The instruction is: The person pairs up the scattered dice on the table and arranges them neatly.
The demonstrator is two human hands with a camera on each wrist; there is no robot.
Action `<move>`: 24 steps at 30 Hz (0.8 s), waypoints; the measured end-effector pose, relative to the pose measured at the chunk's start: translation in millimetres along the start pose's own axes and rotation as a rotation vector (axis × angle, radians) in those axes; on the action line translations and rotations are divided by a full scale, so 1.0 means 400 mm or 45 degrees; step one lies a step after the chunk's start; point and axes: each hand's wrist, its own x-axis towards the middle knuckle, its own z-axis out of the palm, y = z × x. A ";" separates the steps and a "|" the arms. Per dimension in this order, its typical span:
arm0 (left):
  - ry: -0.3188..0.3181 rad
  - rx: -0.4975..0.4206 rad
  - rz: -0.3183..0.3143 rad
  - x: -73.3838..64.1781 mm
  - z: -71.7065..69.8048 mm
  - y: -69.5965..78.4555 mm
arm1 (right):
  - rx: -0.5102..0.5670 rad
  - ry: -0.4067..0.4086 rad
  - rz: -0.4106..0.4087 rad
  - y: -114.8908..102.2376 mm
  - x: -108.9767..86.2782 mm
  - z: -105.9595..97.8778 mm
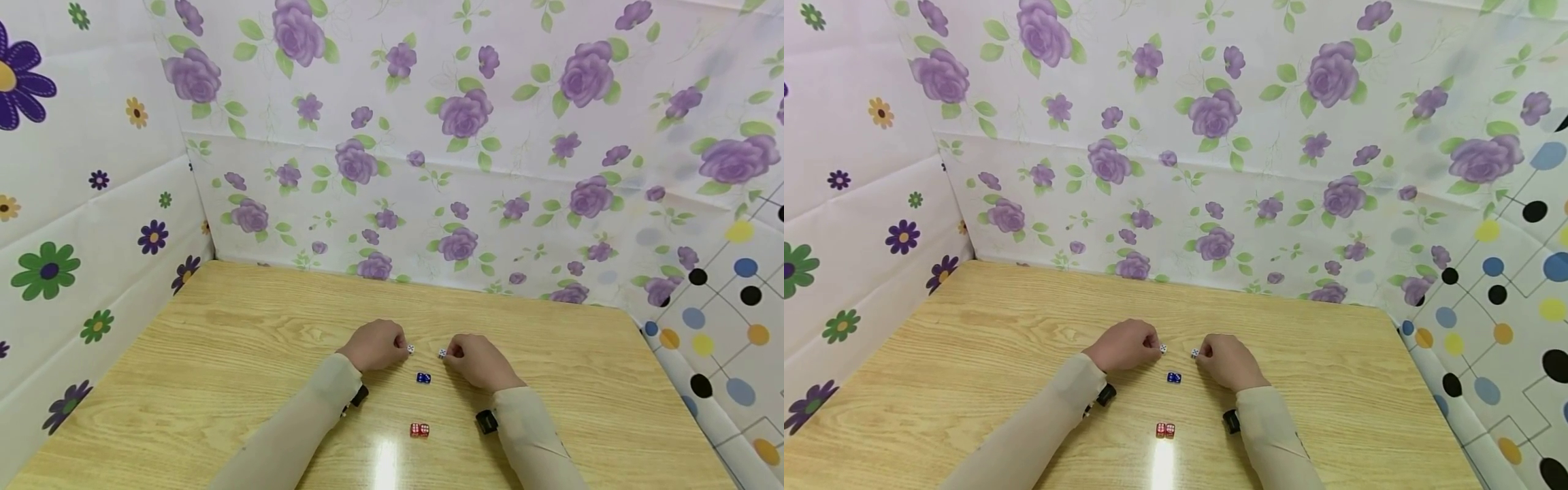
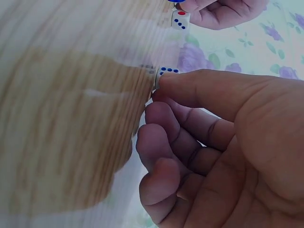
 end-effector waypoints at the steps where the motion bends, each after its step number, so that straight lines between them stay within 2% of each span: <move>1: -0.001 -0.001 -0.002 0.001 0.001 0.000 | 0.005 -0.003 0.001 0.001 0.001 0.001; 9: 0.004 -0.030 0.000 0.006 0.006 0.005 | 0.068 0.011 0.007 0.005 0.010 0.005; 24: -0.013 -0.036 0.012 0.017 0.009 0.004 | 0.039 0.001 0.000 -0.005 0.017 0.006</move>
